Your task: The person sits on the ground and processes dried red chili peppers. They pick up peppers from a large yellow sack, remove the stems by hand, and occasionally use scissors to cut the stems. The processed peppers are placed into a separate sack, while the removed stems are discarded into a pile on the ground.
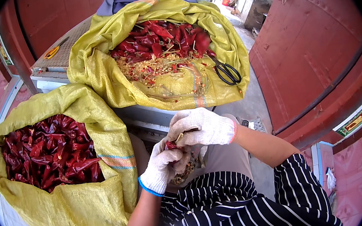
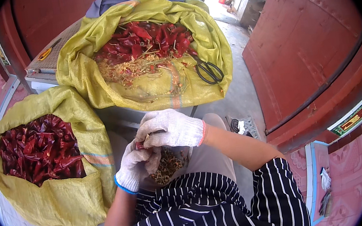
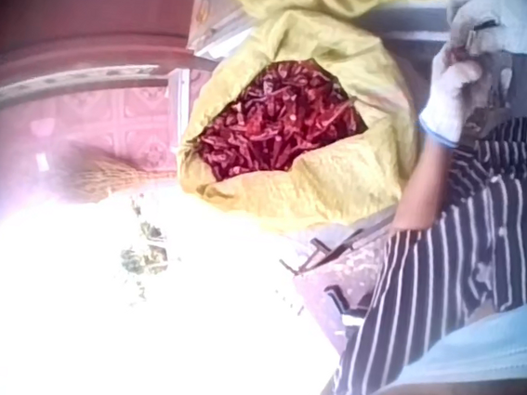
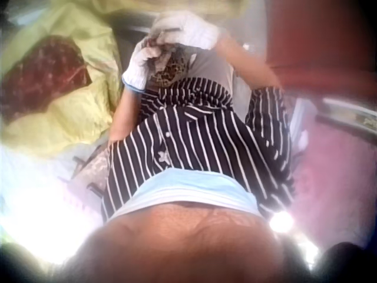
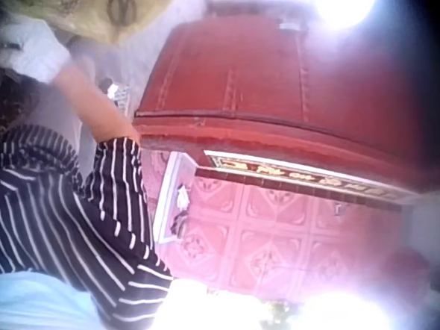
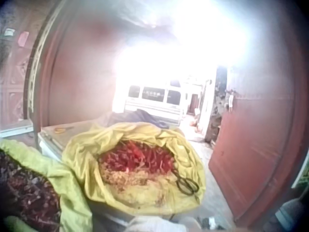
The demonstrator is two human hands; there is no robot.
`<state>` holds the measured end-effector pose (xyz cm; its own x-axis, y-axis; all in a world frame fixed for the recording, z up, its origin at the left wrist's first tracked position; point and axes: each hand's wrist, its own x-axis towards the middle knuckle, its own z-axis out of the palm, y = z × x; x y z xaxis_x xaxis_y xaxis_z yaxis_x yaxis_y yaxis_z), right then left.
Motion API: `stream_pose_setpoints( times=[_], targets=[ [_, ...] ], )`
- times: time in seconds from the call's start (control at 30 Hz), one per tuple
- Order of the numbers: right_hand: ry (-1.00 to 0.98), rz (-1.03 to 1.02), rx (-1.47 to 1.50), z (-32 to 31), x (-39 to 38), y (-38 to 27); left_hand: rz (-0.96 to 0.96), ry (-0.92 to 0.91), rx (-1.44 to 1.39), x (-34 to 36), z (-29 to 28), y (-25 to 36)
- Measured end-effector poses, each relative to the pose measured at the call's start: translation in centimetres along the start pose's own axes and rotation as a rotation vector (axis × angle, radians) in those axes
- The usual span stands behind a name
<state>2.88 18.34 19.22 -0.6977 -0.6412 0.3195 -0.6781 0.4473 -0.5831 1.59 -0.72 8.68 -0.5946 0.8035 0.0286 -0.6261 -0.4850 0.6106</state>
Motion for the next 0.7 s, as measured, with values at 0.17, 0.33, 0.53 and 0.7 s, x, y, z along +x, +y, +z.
stream_pose_setpoints(
  times=[0.17, 0.33, 0.53, 0.7],
  targets=[
    [0.193, 0.137, -0.012, 2.3, -0.3, -1.7, 0.002, -0.019, -0.1, 0.0, -0.3, -0.4],
    [0.246, 0.262, -0.021, 3.3, -0.7, -1.6, -0.013, 0.054, 0.008, -0.4, 0.2, -0.3],
    [0.356, 0.676, 0.613, 4.4, -0.7, -1.8, 0.041, 0.147, 0.188, -0.7, 0.1, -1.0],
    [0.591, 0.963, 0.974, 4.2, -0.2, -1.8, 0.068, 0.205, 0.399, -0.7, 0.8, -0.8]
  ],
)
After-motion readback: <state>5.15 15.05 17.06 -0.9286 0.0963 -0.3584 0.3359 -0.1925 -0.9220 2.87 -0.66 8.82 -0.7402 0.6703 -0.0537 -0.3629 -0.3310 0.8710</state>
